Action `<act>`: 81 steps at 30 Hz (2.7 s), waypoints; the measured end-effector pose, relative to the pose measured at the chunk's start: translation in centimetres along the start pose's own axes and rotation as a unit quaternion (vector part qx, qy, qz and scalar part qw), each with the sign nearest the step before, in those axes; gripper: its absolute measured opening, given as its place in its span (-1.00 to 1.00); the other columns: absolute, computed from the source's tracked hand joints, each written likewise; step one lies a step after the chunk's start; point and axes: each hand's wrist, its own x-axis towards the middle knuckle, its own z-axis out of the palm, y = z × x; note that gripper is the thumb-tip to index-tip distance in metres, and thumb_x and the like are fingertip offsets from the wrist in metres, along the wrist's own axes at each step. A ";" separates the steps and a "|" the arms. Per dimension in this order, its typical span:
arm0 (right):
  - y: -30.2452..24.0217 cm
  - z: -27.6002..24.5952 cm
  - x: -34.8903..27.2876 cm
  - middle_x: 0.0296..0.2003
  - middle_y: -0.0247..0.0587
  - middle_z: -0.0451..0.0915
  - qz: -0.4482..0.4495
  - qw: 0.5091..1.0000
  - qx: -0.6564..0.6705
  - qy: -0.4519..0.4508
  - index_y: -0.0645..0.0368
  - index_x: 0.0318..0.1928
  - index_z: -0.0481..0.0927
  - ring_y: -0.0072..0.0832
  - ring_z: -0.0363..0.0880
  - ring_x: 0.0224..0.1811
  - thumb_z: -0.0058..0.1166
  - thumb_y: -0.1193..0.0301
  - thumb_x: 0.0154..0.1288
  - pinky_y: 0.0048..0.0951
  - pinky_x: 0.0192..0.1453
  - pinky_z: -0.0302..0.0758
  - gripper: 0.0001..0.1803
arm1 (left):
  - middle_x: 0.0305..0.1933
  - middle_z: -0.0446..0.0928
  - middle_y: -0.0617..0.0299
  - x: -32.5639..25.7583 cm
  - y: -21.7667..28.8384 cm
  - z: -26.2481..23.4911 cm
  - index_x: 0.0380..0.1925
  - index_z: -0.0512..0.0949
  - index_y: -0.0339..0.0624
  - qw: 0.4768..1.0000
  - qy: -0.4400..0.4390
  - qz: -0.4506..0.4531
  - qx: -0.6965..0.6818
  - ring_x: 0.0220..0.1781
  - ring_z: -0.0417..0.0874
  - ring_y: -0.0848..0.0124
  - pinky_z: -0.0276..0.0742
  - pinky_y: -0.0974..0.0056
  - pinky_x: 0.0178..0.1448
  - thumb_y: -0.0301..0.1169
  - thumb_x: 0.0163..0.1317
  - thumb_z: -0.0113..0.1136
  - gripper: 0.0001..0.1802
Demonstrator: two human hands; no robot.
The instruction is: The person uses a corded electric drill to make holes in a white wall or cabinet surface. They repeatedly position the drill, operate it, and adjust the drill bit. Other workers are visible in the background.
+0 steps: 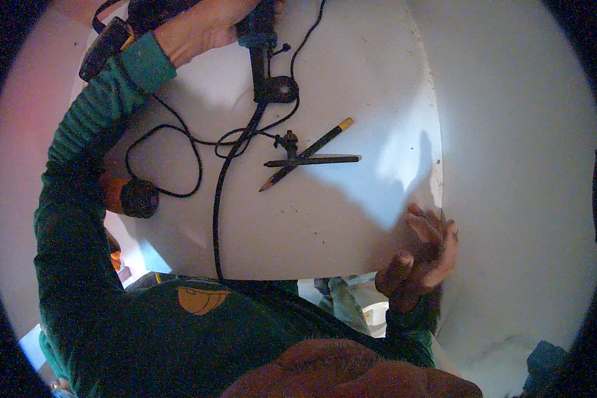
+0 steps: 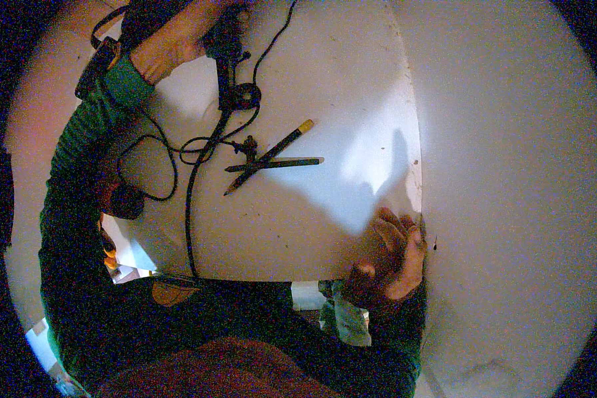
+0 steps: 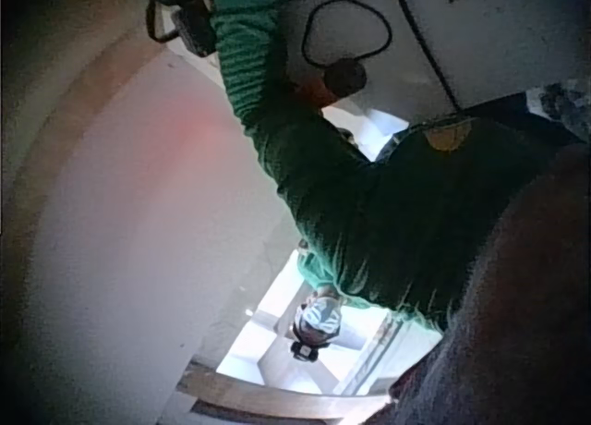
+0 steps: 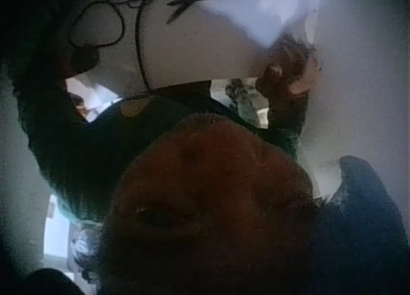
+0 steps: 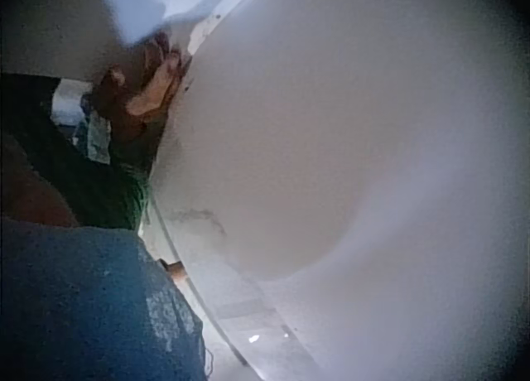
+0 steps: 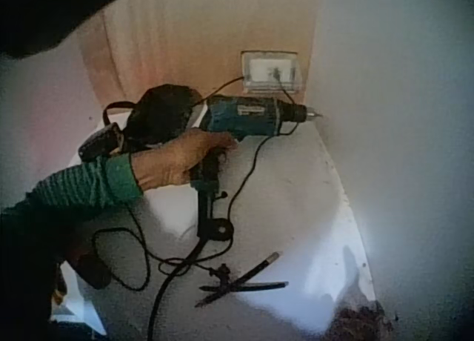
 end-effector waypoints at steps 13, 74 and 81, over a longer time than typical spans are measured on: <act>-0.4 0.2 0.1 -0.10 0.20 0.66 0.025 0.999 -0.004 0.022 0.43 0.50 -0.01 0.01 0.72 0.02 -0.16 0.08 0.62 0.06 0.36 0.48 -0.23 | -0.38 0.60 0.30 0.8 -0.4 -0.2 -0.18 0.65 -0.22 0.999 -0.037 0.003 -0.021 -0.47 0.56 0.53 0.58 0.36 -0.41 -0.34 0.46 0.24 -0.84; -0.2 -0.2 -0.7 0.14 0.31 0.57 0.078 0.995 0.050 -0.025 0.24 0.57 -0.09 0.14 0.56 0.28 0.06 0.11 0.48 0.14 0.52 0.29 -0.10 | -0.37 0.54 0.24 1.0 -0.1 0.7 -0.29 0.61 -0.21 0.999 0.040 -0.007 0.026 -0.46 0.51 0.43 0.51 0.26 -0.39 -0.34 0.44 0.25 -0.83; -1.2 0.2 0.2 0.00 0.21 0.64 0.066 0.998 0.012 0.007 0.35 0.52 -0.03 0.04 0.63 0.17 -0.10 0.09 0.58 0.09 0.46 0.37 -0.21 | -0.35 0.54 0.28 1.1 0.0 0.8 -0.26 0.63 -0.20 0.999 0.017 -0.008 0.027 -0.44 0.51 0.47 0.53 0.27 -0.37 -0.32 0.45 0.26 -0.83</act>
